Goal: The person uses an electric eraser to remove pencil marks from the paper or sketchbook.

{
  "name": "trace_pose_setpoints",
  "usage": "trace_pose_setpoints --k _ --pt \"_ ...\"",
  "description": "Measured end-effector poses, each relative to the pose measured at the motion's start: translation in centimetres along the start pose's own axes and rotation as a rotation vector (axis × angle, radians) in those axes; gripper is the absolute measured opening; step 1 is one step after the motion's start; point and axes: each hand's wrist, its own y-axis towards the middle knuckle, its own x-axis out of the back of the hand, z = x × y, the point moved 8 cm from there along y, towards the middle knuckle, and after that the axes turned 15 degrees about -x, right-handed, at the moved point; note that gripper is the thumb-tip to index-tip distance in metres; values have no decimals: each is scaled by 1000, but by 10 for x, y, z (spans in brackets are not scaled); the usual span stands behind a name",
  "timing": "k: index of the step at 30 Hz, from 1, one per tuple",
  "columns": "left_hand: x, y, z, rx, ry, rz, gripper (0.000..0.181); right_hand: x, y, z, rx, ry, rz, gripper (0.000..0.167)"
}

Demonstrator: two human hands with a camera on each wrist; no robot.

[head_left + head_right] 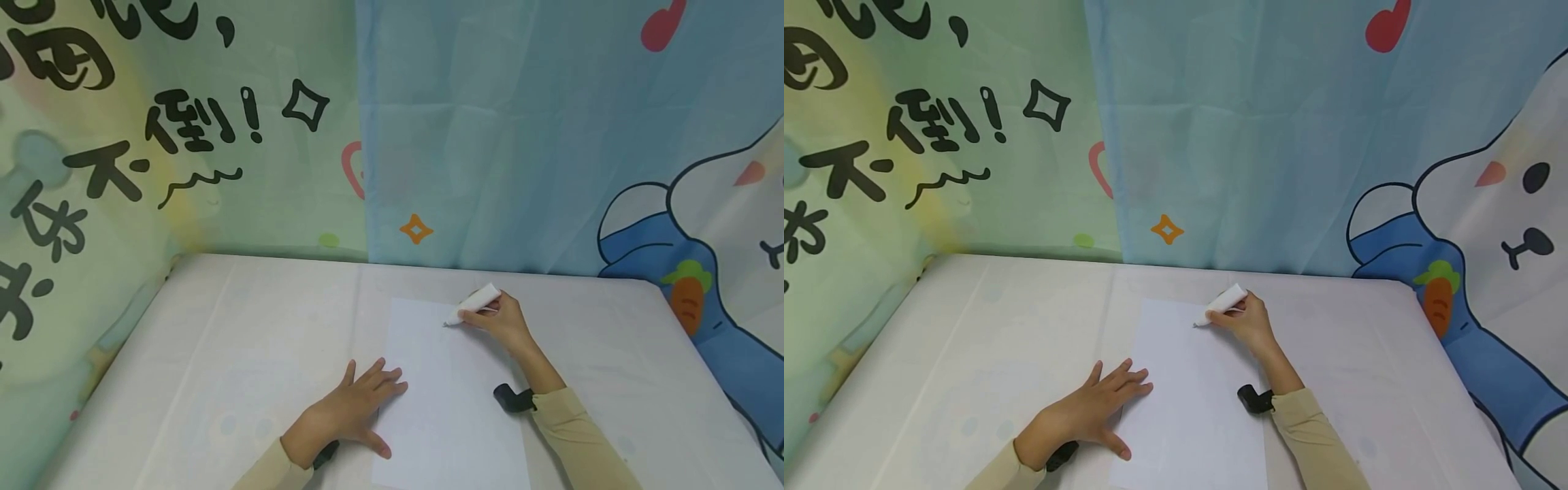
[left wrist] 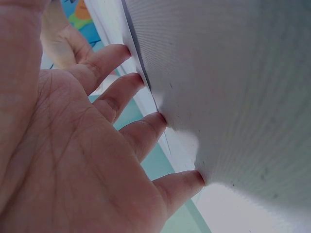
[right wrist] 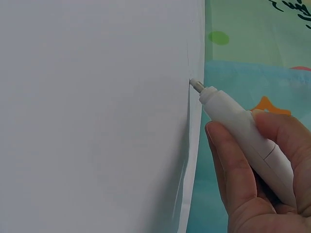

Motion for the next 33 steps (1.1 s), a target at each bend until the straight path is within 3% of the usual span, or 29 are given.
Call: trace_pose_setpoints --k 15,33 --pt "1 1 -1 -6 27 2 99 0 -4 1 -12 -7 7 47" --pt "2 0 -3 -22 -25 -20 98 -3 -7 0 -28 -18 24 48"
